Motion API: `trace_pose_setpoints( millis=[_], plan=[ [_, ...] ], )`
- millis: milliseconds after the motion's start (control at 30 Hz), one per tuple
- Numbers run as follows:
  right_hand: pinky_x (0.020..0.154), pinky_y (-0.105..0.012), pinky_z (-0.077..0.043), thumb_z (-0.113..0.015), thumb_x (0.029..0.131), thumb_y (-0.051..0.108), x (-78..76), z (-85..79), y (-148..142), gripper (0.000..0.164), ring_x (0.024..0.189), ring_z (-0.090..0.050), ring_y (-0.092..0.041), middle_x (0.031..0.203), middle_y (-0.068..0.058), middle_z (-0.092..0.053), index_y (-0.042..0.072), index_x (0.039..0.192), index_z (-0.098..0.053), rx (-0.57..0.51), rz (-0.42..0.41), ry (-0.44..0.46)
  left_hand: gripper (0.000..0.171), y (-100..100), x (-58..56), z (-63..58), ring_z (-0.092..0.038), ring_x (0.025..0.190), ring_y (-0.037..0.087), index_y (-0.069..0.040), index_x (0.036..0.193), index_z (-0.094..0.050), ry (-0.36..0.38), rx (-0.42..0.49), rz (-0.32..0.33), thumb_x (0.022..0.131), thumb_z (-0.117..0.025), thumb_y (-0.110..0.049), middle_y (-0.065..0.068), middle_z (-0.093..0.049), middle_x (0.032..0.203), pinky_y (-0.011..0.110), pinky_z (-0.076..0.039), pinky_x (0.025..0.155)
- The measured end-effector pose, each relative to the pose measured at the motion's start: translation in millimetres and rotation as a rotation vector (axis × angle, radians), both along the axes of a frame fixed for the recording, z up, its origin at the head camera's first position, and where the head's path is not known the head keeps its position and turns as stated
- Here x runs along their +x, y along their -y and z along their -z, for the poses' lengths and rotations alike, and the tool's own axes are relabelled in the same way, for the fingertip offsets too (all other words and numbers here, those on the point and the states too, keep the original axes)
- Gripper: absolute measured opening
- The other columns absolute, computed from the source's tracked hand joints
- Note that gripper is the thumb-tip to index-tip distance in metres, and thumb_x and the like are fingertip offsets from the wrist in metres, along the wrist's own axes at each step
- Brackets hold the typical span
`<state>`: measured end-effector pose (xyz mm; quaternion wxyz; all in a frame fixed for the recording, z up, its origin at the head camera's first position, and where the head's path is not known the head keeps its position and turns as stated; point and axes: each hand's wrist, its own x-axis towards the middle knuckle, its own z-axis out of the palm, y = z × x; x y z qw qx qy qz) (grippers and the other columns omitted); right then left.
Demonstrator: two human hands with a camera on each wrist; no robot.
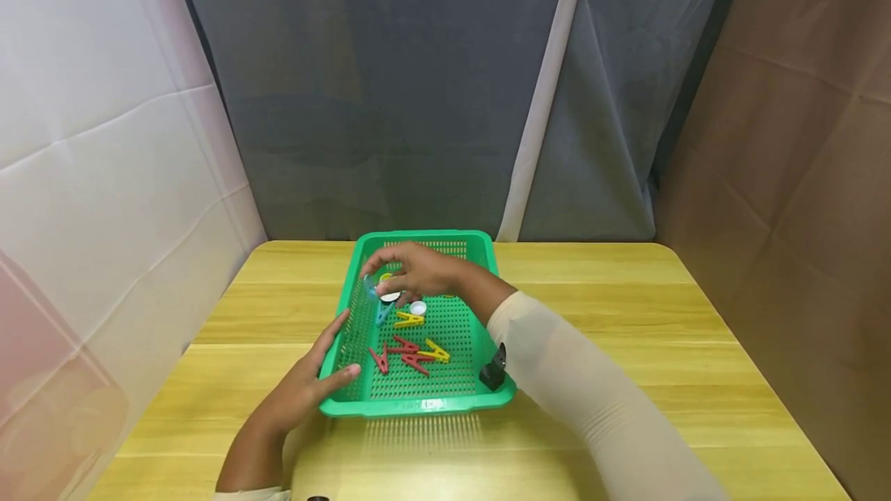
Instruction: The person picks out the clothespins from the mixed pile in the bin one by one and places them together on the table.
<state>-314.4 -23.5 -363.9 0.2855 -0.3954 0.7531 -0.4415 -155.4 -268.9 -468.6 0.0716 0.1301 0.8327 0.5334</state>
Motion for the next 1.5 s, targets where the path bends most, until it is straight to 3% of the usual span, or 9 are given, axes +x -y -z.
trace_pose_setpoints(
  millis=[133,267,367,567,767,967,1167,1333,1500],
  plan=[
    [0.078,-0.039,-0.064,-0.064,0.11,0.009,2.1,-3.9,-4.2,0.036,0.097,-0.075,-0.015,0.154,-0.019,-0.06,0.005,0.145,-0.059,-0.019,-0.008,-0.008,0.089,-0.9,0.2,-0.3,-0.055,0.145,0.051,-0.026,0.178,-0.002,-0.002,0.0,-0.001,0.111,-0.06,-0.023,0.034,-0.029,0.173,0.065,-0.048,0.11],
    [0.068,-0.032,-0.052,-0.063,0.11,0.007,2.7,-8.6,-10.2,0.032,0.075,-0.06,-0.02,0.149,-0.022,-0.063,0.005,0.142,-0.059,-0.02,-0.043,-0.064,0.088,-1.9,0.2,-1.6,-0.051,0.147,0.053,-0.026,0.178,-0.002,-0.005,-0.003,-0.001,0.111,-0.06,-0.023,0.033,-0.027,0.175,0.068,-0.046,0.112],
    [0.069,-0.032,-0.052,-0.064,0.109,0.005,3.4,-12.9,-13.7,0.031,0.071,-0.055,-0.022,0.145,-0.021,-0.063,0.006,0.141,-0.061,-0.01,-0.067,-0.09,0.089,-1.6,0.2,-3.0,-0.051,0.148,0.053,-0.026,0.178,-0.002,-0.003,-0.003,0.0,0.111,-0.06,-0.022,0.033,-0.028,0.175,0.069,-0.045,0.113],
    [0.086,-0.032,-0.059,-0.075,0.104,0.009,6.2,-23.0,-22.7,0.034,0.101,-0.069,-0.017,0.141,-0.012,-0.067,0.008,0.137,-0.071,0.051,-0.097,-0.168,0.089,-1.1,0.1,-4.3,-0.052,0.146,0.054,-0.027,0.178,-0.003,0.001,0.002,-0.009,0.111,-0.061,-0.024,0.034,-0.028,0.174,0.071,-0.044,0.112],
    [0.101,-0.03,-0.054,-0.082,0.1,0.021,9.3,-27.9,-36.5,0.036,0.121,-0.066,-0.019,0.137,-0.004,-0.074,0.012,0.134,-0.078,0.111,-0.15,-0.302,0.089,0.2,0.5,-2.6,-0.04,0.153,0.06,-0.028,0.178,-0.004,-0.027,-0.024,-0.017,0.11,-0.061,-0.026,0.033,-0.024,0.176,0.08,-0.037,0.114],
    [0.1,-0.031,-0.055,-0.089,0.093,0.022,12.9,-26.0,-47.5,0.035,0.119,-0.064,-0.013,0.13,-0.004,-0.075,0.012,0.126,-0.081,0.11,-0.135,-0.292,0.089,1.1,-0.2,-1.4,-0.043,0.152,0.058,-0.028,0.178,-0.005,-0.037,-0.022,-0.019,0.11,-0.062,-0.026,0.032,-0.024,0.176,0.078,-0.037,0.115],
    [0.094,-0.032,-0.053,-0.088,0.094,0.021,15.5,-21.5,-57.6,0.037,0.115,-0.059,-0.013,0.131,-0.006,-0.069,0.015,0.129,-0.081,0.085,-0.108,-0.327,0.089,1.9,0.3,0.9,-0.032,0.158,0.06,-0.031,0.178,-0.005,-0.015,-0.017,-0.023,0.11,-0.062,-0.025,0.029,-0.014,0.18,0.082,-0.032,0.116],
    [0.1,-0.036,-0.056,-0.084,0.096,0.016,17.1,-18.2,-67.0,0.039,0.118,-0.057,-0.017,0.135,-0.009,-0.064,0.012,0.134,-0.078,0.067,-0.083,-0.326,0.089,2.8,0.8,0.9,-0.043,0.152,0.055,-0.032,0.178,-0.006,-0.017,-0.018,-0.031,0.11,-0.063,-0.026,0.029,-0.021,0.178,0.077,-0.037,0.115],
    [0.102,-0.037,-0.058,-0.082,0.096,0.008,18.1,-10.6,-75.7,0.05,0.123,-0.059,-0.021,0.145,-0.011,-0.062,0.007,0.144,-0.068,0.053,-0.048,-0.237,0.09,3.8,0.9,0.3,-0.05,0.146,0.05,-0.031,0.178,-0.005,-0.013,-0.017,-0.036,0.11,-0.064,-0.026,0.03,-0.023,0.176,0.073,-0.04,0.114]
  ],
)
